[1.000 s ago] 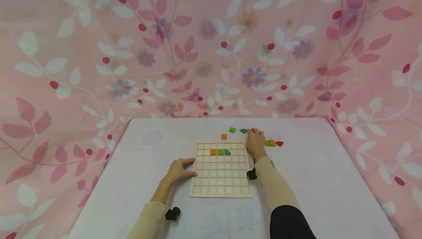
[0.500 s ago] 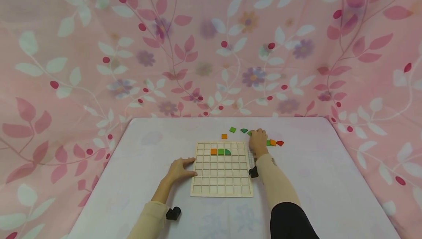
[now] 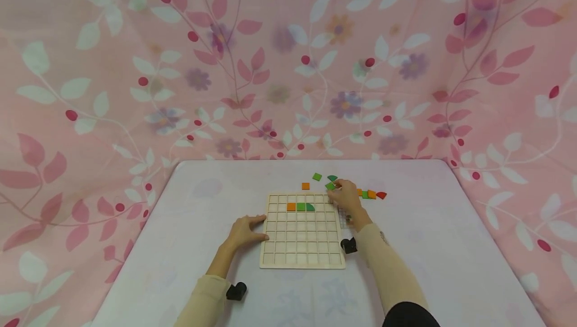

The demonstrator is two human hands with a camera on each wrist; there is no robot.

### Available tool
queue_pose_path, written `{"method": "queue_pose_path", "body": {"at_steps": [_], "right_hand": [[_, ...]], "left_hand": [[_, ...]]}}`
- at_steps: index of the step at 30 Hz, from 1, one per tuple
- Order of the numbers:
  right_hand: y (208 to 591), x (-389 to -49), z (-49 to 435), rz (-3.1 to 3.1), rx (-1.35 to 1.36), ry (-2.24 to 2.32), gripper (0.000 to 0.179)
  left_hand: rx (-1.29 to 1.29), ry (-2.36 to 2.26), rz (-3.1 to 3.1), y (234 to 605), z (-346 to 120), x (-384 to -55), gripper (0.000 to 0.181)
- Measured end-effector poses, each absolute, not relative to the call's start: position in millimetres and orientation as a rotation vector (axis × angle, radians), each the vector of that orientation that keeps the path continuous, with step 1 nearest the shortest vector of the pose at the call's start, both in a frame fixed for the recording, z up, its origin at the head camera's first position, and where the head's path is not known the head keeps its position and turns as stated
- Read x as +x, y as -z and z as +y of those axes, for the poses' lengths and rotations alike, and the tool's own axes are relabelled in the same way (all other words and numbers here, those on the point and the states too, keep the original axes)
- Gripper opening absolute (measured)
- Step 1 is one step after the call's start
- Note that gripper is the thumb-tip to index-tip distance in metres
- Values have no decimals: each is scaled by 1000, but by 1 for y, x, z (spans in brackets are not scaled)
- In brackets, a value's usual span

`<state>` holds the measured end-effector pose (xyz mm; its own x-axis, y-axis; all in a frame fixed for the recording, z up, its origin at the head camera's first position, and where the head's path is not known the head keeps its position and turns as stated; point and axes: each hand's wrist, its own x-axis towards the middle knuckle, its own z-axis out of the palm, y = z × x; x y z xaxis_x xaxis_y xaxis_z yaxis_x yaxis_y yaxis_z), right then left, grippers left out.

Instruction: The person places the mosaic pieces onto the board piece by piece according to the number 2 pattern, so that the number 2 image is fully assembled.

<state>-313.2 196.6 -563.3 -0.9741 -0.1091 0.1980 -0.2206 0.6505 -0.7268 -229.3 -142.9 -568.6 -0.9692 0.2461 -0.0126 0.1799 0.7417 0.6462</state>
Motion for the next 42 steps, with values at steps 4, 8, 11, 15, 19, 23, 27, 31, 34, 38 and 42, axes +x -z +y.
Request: {"method": "queue_pose_path", "body": {"at_steps": [4, 8, 11, 15, 19, 23, 27, 31, 34, 38, 42], "right_hand": [[566, -295, 177, -2667, 506, -1212, 34], [572, -280, 160, -2641, 658, -1130, 31], [577, -273, 153, -2667, 719, -1025, 32], [582, -269, 148, -2690, 760, -869, 34], [581, -267, 145, -2629, 815, -752, 27], [583, -267, 144, -2585, 864, -669, 21], [585, -264, 144, -2561, 860, -660, 21], [581, -259, 141, -2595, 813, -712, 19], [580, -256, 140, -2644, 776, -732, 17], [581, -251, 139, -2620, 779, -769, 13], [585, -251, 138, -2567, 783, -768, 8]], "left_hand": [[350, -1059, 2840, 568, -143, -228, 65], [355, -1071, 2844, 569, -142, -228, 65], [359, -1062, 2848, 571, -142, -229, 66], [360, -1068, 2843, 572, -142, -229, 66], [348, -1081, 2838, 571, -142, -228, 66], [347, -1072, 2839, 570, -142, -227, 66], [354, -1075, 2844, 570, -143, -228, 66], [351, -1080, 2841, 568, -142, -229, 66], [344, -1067, 2835, 568, -142, -229, 66], [342, -1056, 2834, 569, -142, -229, 66], [357, -1049, 2840, 570, -142, -229, 66]]}}
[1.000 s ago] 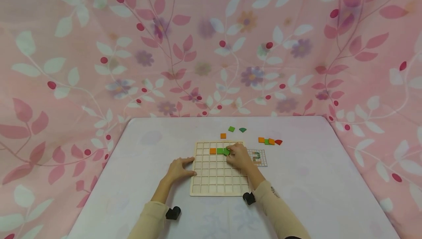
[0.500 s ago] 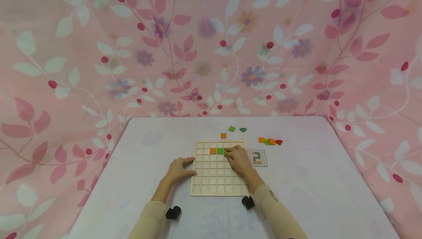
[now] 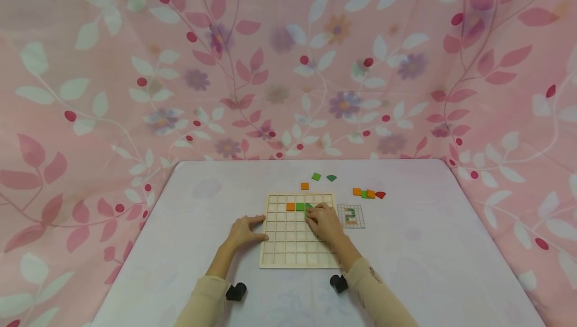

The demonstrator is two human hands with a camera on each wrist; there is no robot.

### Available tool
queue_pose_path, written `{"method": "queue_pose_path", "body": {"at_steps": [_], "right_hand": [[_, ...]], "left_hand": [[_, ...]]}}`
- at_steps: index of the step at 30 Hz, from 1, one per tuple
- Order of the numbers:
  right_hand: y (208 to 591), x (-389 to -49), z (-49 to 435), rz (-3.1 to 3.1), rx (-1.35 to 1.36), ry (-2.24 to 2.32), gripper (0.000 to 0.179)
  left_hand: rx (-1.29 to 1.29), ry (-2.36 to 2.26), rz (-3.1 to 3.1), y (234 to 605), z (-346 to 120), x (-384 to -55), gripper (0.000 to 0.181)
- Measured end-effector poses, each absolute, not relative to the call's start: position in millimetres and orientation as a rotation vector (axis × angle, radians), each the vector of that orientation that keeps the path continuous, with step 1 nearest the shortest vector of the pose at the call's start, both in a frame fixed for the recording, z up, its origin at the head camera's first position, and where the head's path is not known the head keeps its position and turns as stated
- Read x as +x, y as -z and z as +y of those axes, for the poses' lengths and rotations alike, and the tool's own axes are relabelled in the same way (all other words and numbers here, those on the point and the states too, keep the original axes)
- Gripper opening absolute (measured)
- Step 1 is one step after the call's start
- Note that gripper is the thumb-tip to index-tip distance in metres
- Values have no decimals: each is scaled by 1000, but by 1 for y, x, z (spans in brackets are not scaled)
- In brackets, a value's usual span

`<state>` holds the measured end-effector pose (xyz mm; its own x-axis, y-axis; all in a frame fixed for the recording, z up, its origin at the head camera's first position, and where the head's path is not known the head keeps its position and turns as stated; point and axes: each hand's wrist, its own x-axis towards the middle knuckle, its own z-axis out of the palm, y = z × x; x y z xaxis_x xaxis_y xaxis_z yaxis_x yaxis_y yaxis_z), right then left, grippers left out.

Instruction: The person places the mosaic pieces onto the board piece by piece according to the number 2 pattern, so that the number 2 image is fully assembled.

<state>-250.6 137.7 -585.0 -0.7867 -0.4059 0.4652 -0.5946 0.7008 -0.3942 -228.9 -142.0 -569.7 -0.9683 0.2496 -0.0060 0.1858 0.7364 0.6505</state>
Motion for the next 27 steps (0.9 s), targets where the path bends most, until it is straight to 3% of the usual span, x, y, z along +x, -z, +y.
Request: {"method": "queue_pose_path", "body": {"at_steps": [12, 27], "right_hand": [[586, -251, 133, -2487, 803, -755, 5], [589, -246, 156, -2594, 695, -788, 23]], "left_hand": [[357, -1064, 2840, 569, -141, -227, 65], [361, -1071, 2842, 570, -140, -227, 65]]}}
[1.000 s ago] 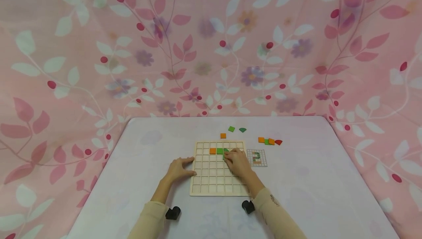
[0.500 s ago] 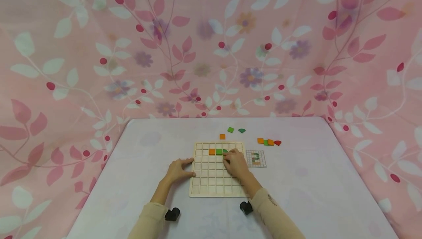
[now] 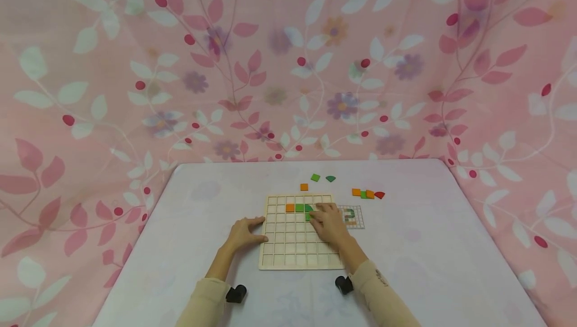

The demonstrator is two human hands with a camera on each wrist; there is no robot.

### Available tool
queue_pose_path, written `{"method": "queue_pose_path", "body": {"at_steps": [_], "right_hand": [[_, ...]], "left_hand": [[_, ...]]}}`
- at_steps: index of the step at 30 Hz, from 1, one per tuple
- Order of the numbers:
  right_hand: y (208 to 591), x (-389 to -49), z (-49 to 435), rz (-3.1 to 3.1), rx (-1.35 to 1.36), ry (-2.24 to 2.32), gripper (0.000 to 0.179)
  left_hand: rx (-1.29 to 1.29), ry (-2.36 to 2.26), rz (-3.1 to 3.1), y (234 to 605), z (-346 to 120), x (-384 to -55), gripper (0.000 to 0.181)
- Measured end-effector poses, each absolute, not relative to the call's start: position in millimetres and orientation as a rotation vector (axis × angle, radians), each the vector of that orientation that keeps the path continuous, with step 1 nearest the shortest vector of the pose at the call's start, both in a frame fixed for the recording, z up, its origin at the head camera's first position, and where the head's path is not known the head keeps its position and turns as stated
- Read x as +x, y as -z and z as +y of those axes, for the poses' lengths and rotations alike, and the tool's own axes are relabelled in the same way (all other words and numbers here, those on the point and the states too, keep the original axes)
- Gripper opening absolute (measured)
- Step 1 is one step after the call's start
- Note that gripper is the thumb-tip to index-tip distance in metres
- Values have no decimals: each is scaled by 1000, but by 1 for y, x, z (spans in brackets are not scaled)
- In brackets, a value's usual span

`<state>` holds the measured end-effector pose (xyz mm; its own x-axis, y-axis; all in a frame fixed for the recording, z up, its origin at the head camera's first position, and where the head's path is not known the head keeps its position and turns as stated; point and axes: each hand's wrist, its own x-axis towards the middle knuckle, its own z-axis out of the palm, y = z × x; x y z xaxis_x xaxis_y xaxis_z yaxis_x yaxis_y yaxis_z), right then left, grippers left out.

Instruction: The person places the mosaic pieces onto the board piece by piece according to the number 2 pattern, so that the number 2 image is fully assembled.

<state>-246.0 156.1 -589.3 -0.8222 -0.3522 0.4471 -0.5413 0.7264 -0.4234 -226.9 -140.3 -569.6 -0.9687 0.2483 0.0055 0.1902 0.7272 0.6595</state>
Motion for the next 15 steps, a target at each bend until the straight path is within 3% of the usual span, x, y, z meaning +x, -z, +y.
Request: {"method": "queue_pose_path", "body": {"at_steps": [15], "right_hand": [[578, -282, 244, -2556, 169, -853, 28]], "left_hand": [[387, -1054, 2855, 571, -142, -228, 65]]}}
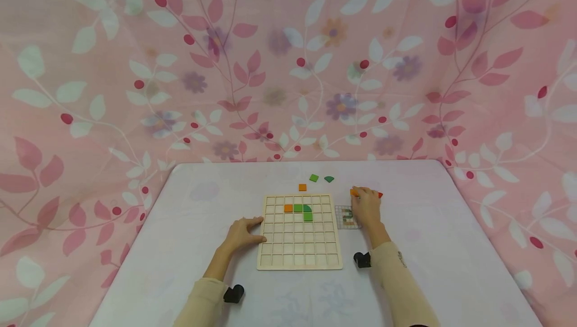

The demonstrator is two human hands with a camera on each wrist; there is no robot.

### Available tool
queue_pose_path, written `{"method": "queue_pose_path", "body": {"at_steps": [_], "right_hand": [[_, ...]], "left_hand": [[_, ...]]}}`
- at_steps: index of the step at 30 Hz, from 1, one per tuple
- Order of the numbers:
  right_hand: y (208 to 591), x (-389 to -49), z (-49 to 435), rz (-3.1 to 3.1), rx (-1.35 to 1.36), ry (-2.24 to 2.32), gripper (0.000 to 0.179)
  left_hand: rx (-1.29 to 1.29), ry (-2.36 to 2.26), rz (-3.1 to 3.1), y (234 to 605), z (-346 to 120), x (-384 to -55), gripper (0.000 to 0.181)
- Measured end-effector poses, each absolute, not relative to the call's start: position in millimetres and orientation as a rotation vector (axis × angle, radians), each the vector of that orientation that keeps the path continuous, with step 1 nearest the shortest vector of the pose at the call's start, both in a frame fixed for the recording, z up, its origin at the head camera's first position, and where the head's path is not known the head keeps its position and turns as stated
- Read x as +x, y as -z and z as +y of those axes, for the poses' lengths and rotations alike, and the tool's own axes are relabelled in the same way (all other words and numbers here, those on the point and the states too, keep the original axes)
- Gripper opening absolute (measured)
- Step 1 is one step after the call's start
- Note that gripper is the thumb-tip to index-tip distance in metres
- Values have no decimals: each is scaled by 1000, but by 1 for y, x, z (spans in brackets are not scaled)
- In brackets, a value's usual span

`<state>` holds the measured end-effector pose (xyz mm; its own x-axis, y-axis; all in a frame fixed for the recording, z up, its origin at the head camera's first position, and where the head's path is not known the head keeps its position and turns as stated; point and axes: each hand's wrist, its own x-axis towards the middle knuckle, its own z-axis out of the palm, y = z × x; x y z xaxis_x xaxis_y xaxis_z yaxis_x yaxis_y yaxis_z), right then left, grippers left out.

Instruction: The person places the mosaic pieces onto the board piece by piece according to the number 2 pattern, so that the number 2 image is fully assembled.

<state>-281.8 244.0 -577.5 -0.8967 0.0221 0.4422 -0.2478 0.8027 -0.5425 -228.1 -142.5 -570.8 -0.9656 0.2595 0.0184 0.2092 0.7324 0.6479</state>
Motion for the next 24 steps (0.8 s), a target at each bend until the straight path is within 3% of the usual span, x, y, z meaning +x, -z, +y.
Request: {"method": "queue_pose_path", "body": {"at_steps": [11, 24], "right_hand": [[564, -328, 211, -3004, 277, -579, 39], [539, -334, 186, -3293, 395, -571, 45]], "left_hand": [[376, -1062, 2857, 569, -148, -229, 65], [376, -1041, 2850, 570, -143, -229, 65]]}}
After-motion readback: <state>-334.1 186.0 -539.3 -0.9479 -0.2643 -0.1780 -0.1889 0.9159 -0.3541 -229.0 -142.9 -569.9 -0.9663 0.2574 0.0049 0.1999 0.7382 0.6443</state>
